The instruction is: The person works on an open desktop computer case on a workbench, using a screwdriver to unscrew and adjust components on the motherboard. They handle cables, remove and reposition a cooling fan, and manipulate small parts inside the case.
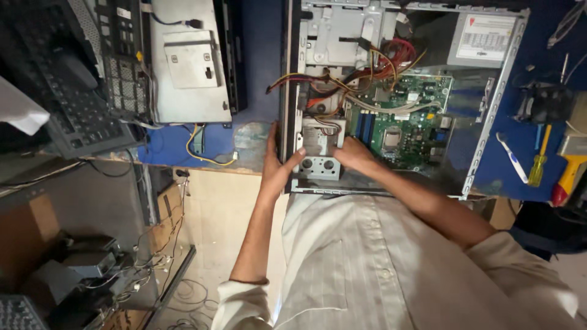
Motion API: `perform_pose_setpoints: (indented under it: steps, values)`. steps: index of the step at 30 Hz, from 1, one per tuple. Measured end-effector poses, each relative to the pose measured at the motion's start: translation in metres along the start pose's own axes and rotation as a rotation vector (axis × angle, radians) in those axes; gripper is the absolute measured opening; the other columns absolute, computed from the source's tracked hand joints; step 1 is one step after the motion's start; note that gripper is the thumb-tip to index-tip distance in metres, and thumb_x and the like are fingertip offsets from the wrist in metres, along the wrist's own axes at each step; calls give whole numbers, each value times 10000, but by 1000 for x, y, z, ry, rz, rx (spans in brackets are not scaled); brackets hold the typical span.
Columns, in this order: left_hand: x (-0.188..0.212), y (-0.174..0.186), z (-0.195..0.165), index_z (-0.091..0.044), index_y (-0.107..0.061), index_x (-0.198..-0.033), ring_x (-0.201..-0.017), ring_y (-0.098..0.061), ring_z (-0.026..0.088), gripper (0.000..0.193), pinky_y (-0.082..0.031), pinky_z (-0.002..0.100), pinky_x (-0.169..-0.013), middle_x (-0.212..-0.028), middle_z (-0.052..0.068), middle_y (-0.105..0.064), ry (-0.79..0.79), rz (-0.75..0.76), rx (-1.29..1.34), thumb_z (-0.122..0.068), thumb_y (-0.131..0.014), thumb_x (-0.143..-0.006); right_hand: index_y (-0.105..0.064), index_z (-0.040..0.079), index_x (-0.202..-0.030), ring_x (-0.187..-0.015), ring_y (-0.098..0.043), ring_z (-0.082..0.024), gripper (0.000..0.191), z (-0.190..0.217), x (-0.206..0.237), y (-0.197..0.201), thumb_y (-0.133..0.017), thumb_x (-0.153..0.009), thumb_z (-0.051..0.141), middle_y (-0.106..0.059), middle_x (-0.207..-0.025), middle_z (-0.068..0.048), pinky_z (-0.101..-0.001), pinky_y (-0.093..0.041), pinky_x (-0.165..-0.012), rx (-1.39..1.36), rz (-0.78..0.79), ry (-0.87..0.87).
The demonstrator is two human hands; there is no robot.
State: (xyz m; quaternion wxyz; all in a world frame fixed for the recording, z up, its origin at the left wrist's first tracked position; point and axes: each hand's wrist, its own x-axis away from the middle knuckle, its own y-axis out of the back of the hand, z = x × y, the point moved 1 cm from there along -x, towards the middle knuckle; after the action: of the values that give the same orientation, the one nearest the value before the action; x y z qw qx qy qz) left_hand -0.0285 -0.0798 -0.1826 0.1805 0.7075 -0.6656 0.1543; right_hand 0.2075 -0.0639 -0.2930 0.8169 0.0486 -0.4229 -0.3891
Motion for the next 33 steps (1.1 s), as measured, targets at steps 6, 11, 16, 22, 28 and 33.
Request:
perform_pose_setpoints:
  steps: [6, 11, 16, 22, 28, 33]
  values:
    - [-2, 1, -4, -1, -217, -1623, -1504, -375, 308, 1045, -293, 386, -1220, -1625, 218, -366, 51, 11, 46, -230, -820, -800, -708, -59, -977, -623, -746, -338, 374, 0, 10, 4, -587, -886, 282, -738, -728, -244, -474, -601, -644, -134, 74, -311]
    - [-5, 6, 14, -17, -225, -1626, -1514, -363, 312, 975, -272, 390, -1239, -1629, 212, -369, -5, 52, 30, -222, -788, -857, -730, -75, -964, -753, -736, -368, 398, 13, 9, 10, -634, -893, 304, -722, -799, -262, -474, -573, -734, -21, 23, -251]
    - [-15, 33, 31, -43, -314, -1670, -1615, -278, 273, 745, -202, 371, -1313, -1735, 153, -331, -54, 159, 103, -347, -576, -1042, -724, -38, -1047, -937, -724, -427, 420, 22, 7, 24, -640, -858, 326, -737, -977, -284, -497, -555, -832, -20, 70, -211]
    - [-43, 19, 11, -45, -311, -1604, -1513, -353, 283, 852, -329, 394, -1202, -1657, 158, -347, -33, 105, 42, -338, -727, -920, -715, 13, -1103, -939, -697, -427, 403, 30, 10, 28, -648, -841, 312, -729, -1002, -251, -493, -544, -817, 36, -26, -65]
    - [-63, -4, -12, -30, -250, -1624, -1537, -337, 296, 912, -265, 376, -1244, -1668, 192, -325, -162, 80, 162, -241, -751, -891, -718, -18, -1036, -654, -758, -332, 405, 33, 13, 27, -559, -895, 327, -747, -758, -220, -444, -594, -615, -69, 43, -121]
    - [-62, -3, -11, -39, -199, -1650, -1593, -224, 286, 904, -192, 371, -1277, -1718, 192, -238, -253, 118, 87, -265, -707, -937, -751, -120, -957, -595, -764, -309, 520, 43, 22, 29, -530, -934, 350, -771, -752, -235, -395, -621, -525, -156, 134, -276]
